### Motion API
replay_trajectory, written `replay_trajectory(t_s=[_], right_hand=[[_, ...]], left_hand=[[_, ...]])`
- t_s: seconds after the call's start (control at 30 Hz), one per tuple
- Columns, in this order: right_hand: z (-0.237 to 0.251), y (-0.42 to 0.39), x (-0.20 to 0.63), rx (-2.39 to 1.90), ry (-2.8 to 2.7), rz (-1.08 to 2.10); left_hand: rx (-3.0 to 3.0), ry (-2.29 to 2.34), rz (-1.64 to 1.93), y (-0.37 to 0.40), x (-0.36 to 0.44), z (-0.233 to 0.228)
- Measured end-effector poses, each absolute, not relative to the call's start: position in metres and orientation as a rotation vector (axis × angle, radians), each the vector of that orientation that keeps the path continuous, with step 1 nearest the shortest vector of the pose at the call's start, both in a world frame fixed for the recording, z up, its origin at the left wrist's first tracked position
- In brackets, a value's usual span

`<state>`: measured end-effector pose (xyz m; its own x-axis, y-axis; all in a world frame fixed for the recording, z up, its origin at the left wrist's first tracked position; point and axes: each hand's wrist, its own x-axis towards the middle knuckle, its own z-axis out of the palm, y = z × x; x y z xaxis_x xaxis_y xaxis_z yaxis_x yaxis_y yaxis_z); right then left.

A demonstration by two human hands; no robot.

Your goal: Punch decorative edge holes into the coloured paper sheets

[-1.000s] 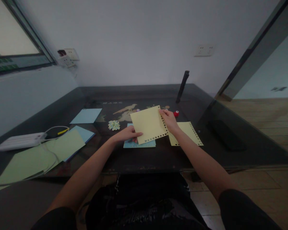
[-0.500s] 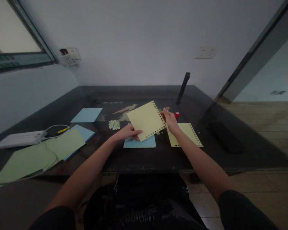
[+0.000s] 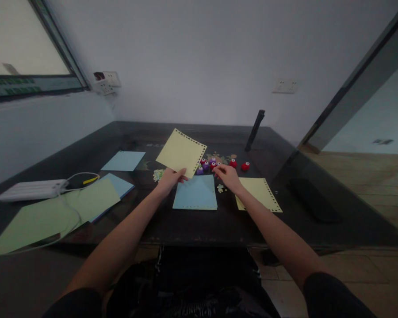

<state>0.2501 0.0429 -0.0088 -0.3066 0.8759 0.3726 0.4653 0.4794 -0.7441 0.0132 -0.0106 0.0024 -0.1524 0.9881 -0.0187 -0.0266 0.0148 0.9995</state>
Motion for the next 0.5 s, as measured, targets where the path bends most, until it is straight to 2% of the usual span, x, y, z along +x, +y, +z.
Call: replay_trajectory(t_s=[0.17, 0.33, 0.5], right_hand=[[-0.001, 0.045, 0.224, -1.295, -2.227, 0.417], [0.009, 0.047, 0.199, -1.558, -2.286, 0.236], [0.009, 0.047, 0.183, -1.653, -2.316, 0.188]], left_hand=[[1.077, 1.344, 1.381, -0.008, 0.010, 0.004], [1.093, 1.333, 1.360, -0.009, 0.013, 0.003], [1.099, 1.321, 1.356, -0.011, 0.013, 0.005]])
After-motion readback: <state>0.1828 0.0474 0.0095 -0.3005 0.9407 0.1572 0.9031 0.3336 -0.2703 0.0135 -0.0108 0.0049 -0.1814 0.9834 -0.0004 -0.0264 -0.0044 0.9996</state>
